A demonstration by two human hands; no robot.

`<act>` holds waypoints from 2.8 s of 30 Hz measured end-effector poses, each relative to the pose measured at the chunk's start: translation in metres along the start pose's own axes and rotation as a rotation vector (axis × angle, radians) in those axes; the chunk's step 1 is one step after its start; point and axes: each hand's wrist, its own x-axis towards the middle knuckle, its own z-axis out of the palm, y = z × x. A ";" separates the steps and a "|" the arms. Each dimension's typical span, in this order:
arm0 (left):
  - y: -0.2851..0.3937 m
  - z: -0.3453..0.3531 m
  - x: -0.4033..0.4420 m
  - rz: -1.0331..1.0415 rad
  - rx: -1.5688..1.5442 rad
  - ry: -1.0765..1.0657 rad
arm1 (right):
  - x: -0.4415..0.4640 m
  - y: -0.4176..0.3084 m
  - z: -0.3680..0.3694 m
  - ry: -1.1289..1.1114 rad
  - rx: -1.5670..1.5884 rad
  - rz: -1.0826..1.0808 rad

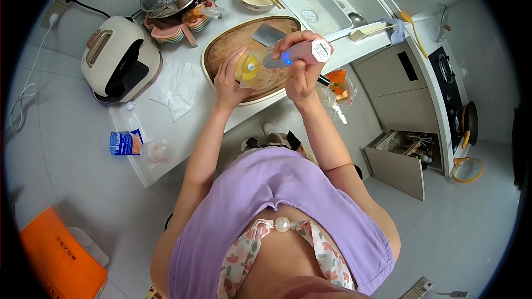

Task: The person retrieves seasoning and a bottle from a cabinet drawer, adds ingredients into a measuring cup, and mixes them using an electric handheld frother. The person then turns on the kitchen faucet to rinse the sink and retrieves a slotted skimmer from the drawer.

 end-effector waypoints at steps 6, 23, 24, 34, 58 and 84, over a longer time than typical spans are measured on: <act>0.000 0.000 0.000 0.001 -0.001 0.002 | 0.000 0.002 -0.001 -0.015 0.001 -0.010; -0.007 0.003 -0.008 -0.085 -0.048 0.048 | 0.003 0.005 0.002 -0.007 -0.034 0.065; -0.007 0.003 -0.008 -0.098 -0.048 0.044 | 0.003 0.007 0.001 -0.012 -0.043 0.066; -0.014 0.005 -0.016 -0.162 -0.097 0.046 | 0.029 -0.021 0.000 0.103 0.162 -0.059; -0.024 -0.010 -0.025 -0.123 -0.063 0.075 | 0.028 -0.051 -0.019 -0.256 -0.560 0.032; -0.044 -0.016 -0.035 -0.339 -0.155 0.170 | 0.028 -0.060 -0.047 0.422 -0.240 0.408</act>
